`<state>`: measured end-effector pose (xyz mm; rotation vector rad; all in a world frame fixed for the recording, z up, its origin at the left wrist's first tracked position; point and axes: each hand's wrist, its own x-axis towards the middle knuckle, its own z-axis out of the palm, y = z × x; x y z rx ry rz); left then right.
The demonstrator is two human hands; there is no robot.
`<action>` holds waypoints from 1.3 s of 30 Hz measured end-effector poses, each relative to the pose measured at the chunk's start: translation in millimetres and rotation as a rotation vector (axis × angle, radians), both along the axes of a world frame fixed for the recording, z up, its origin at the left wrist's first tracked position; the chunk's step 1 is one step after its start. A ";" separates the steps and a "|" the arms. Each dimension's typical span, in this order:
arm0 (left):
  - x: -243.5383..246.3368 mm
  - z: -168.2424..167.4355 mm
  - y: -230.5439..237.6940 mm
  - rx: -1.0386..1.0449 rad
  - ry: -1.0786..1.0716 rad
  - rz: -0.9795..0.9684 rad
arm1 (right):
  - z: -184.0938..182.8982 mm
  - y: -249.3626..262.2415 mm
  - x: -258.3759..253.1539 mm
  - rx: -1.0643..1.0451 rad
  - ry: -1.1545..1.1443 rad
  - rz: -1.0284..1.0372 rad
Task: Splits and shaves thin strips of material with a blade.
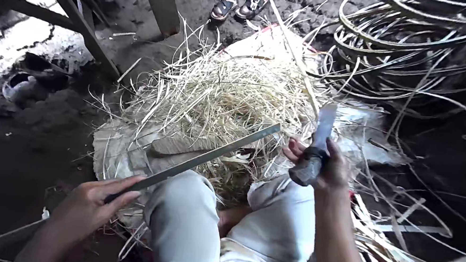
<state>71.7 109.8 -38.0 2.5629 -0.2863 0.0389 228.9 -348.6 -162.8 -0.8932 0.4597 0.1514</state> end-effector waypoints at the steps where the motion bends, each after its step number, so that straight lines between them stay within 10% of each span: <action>1: 8.5 -7.0 1.9 0.000 0.011 -0.006 | -3.6 1.0 -5.3 -0.023 -0.003 -0.009; 13: 61.6 -97.6 -7.5 -0.060 0.154 -0.015 | -13.9 0.4 -58.8 -1.044 0.113 0.254; 26: 77.8 -119.9 -16.5 0.098 0.164 -0.009 | -33.4 -0.6 -59.1 -1.150 0.104 0.323; 34: 63.6 -156.9 2.0 -0.095 0.279 0.074 | -41.7 10.7 -61.6 -0.908 -0.155 0.292; 39: 42.4 -184.6 0.1 -0.181 0.329 0.119 | -38.0 41.8 -47.6 -1.112 -0.079 0.441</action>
